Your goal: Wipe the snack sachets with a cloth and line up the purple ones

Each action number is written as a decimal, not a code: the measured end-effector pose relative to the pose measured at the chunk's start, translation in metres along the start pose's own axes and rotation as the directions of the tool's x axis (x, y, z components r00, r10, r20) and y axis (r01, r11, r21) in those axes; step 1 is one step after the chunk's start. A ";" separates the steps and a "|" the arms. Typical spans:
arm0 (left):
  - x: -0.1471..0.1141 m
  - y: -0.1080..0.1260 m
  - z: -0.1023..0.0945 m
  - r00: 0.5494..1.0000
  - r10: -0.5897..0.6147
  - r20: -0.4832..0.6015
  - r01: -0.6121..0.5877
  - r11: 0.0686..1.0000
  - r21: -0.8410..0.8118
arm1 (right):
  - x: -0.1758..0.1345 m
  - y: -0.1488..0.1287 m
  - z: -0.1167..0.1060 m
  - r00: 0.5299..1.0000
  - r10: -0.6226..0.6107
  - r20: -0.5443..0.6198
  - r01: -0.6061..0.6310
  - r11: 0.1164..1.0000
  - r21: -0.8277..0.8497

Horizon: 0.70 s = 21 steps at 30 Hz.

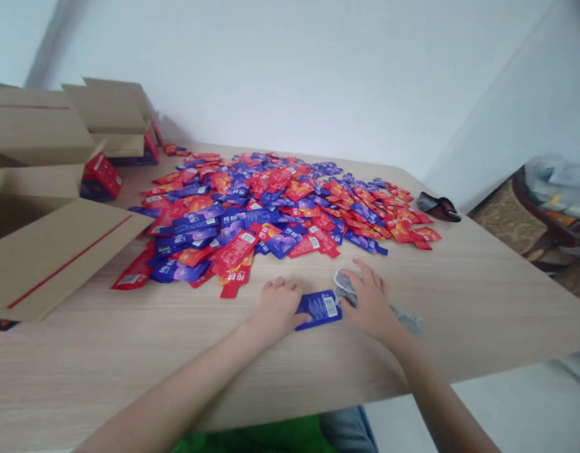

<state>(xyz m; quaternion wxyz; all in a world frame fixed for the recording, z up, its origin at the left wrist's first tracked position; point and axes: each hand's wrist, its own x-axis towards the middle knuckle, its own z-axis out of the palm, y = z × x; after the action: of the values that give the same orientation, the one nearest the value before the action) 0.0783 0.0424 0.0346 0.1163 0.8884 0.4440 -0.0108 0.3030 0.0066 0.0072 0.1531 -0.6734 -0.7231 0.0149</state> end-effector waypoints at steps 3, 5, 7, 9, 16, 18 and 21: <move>0.017 -0.010 0.007 0.995 0.080 0.056 -0.074 0.993 -0.087 | 0.010 -0.019 -0.015 0.966 -0.189 0.174 0.164 0.975 0.149; 0.024 -0.018 0.009 0.989 0.108 0.105 -0.093 0.985 -0.143 | 0.020 -0.027 -0.017 0.907 -0.273 0.319 0.217 0.955 0.201; 0.030 -0.027 0.004 0.983 0.130 0.127 -0.104 0.974 -0.200 | 0.035 -0.029 -0.012 0.882 -0.282 0.377 0.217 0.954 0.206; 0.039 -0.039 -0.008 0.986 0.144 0.087 -0.123 0.969 -0.214 | 0.057 -0.028 -0.005 0.885 -0.288 0.367 0.205 0.947 0.248; 0.138 -0.105 -0.077 0.973 -0.017 -0.232 0.033 0.997 0.067 | 0.210 -0.020 -0.014 0.906 -0.375 0.197 0.352 0.925 0.141; 0.178 -0.127 -0.101 0.951 -0.057 -0.303 0.089 0.992 0.091 | 0.267 -0.022 -0.020 0.927 -0.340 0.160 0.338 0.940 0.039; 0.235 -0.159 -0.132 0.909 -0.124 -0.397 0.181 0.977 0.109 | 0.346 -0.029 -0.019 0.956 -0.282 0.079 0.286 0.957 -0.052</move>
<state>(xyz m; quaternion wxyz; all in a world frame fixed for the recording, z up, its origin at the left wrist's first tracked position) 0.0833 0.3478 0.1025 -0.0392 0.8414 0.5244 0.1246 0.2639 0.3392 0.1018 0.1070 -0.5659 -0.8175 -0.0062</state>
